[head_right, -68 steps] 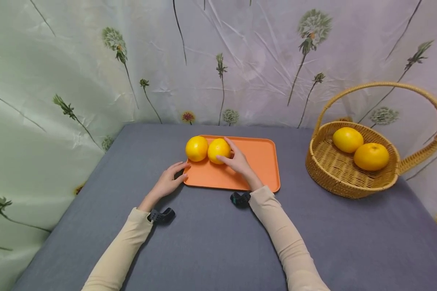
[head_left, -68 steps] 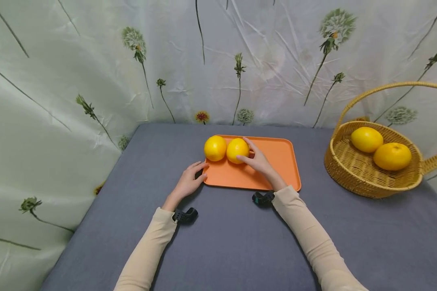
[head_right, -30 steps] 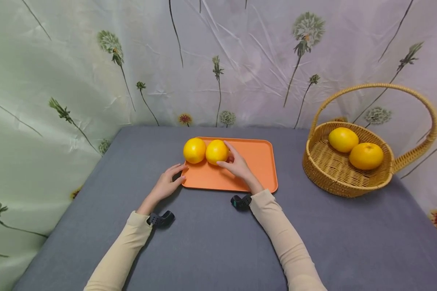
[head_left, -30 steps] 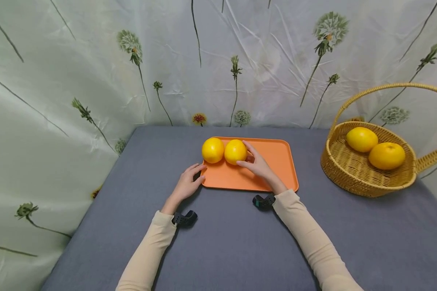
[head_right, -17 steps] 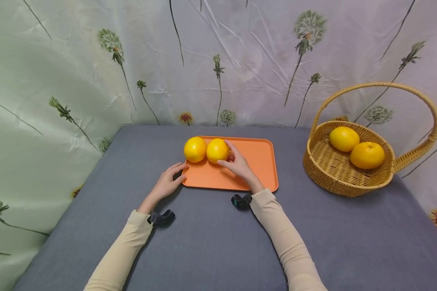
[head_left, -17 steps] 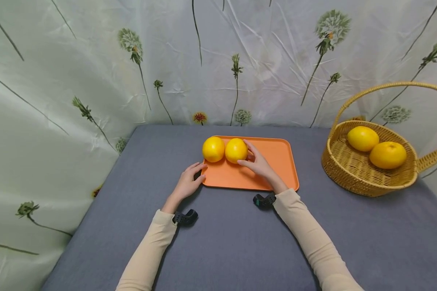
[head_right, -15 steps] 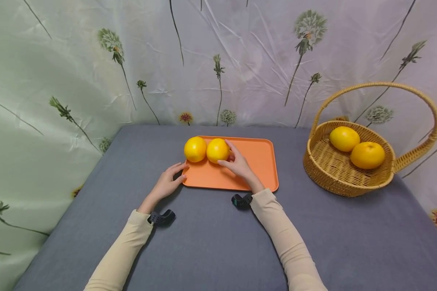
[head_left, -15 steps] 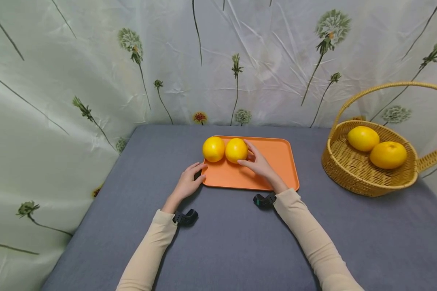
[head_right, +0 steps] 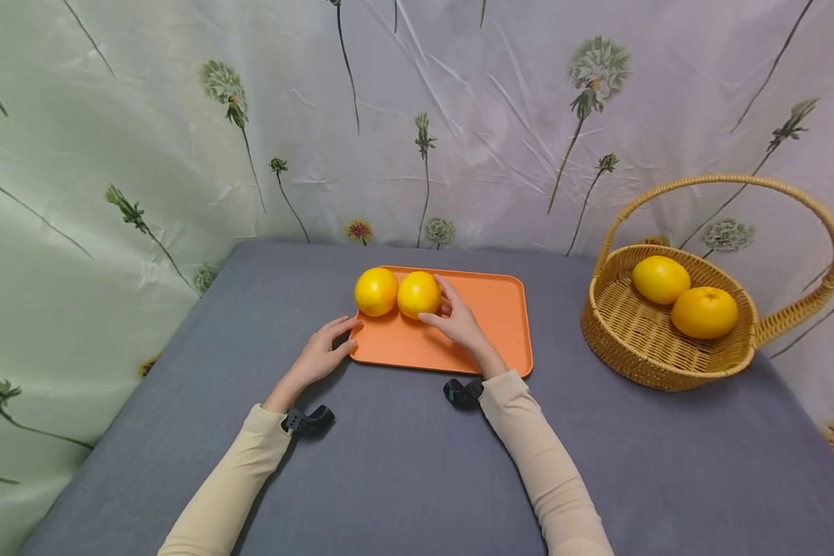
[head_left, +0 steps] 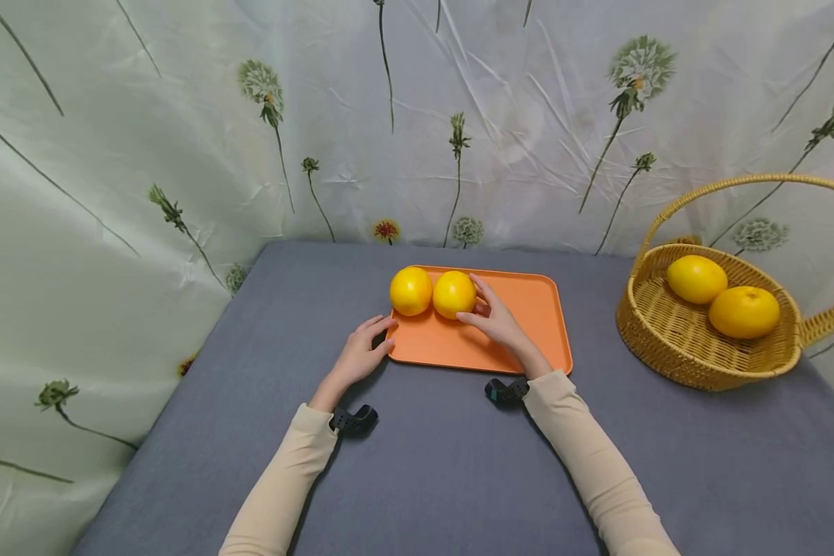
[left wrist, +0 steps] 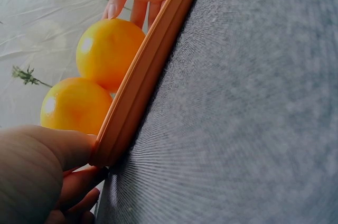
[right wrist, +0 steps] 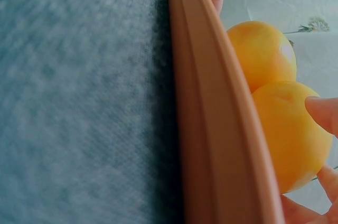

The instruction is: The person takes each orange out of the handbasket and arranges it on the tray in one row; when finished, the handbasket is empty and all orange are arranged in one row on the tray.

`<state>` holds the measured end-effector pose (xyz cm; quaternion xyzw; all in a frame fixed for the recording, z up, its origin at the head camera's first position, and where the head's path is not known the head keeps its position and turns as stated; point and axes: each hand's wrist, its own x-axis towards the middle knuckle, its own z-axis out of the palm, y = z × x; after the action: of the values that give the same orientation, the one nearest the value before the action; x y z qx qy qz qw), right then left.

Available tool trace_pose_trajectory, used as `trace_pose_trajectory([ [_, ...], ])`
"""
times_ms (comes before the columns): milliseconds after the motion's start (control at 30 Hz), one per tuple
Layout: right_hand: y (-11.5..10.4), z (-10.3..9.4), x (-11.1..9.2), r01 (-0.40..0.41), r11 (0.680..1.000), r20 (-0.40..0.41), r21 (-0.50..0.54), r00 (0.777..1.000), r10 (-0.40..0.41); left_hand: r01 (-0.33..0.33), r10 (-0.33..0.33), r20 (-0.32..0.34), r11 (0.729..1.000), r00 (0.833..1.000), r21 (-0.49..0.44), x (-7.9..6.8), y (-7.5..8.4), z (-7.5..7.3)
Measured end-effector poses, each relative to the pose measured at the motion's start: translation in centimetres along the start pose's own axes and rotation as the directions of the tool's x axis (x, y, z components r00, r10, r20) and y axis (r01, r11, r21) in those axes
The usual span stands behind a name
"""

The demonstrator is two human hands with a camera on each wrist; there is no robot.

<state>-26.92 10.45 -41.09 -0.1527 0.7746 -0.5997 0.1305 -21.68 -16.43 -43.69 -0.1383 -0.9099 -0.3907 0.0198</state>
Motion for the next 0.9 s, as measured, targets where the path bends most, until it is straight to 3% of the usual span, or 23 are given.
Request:
trace_pose_trajectory([
  [233, -2.6, 0.2, -1.0, -0.001, 1.000, 0.016, -0.029, 1.000, 0.001, -0.016, 0.016, -0.020, 1.000, 1.000, -0.008, 0.2, -0.1, -0.1],
  [500, -3.1, 0.2, -1.5, -0.020, 0.999, 0.006, -0.035, 1.000, 0.021, -0.014, 0.013, -0.013, 1.000, 1.000, -0.002, 0.2, 0.0, 0.0],
  [800, 0.6, -0.2, 0.2, 0.000, 0.998, -0.021, -0.061, 1.000, -0.001, -0.009, 0.009, -0.009, 1.000, 1.000, -0.007, 0.1, 0.1, 0.1],
  [900, 0.6, -0.1, 0.1, -0.010, 0.998, -0.028, -0.058, 1.000, 0.009, -0.006, 0.006, -0.003, 1.000, 1.000, -0.010, -0.1, -0.1, 0.0],
])
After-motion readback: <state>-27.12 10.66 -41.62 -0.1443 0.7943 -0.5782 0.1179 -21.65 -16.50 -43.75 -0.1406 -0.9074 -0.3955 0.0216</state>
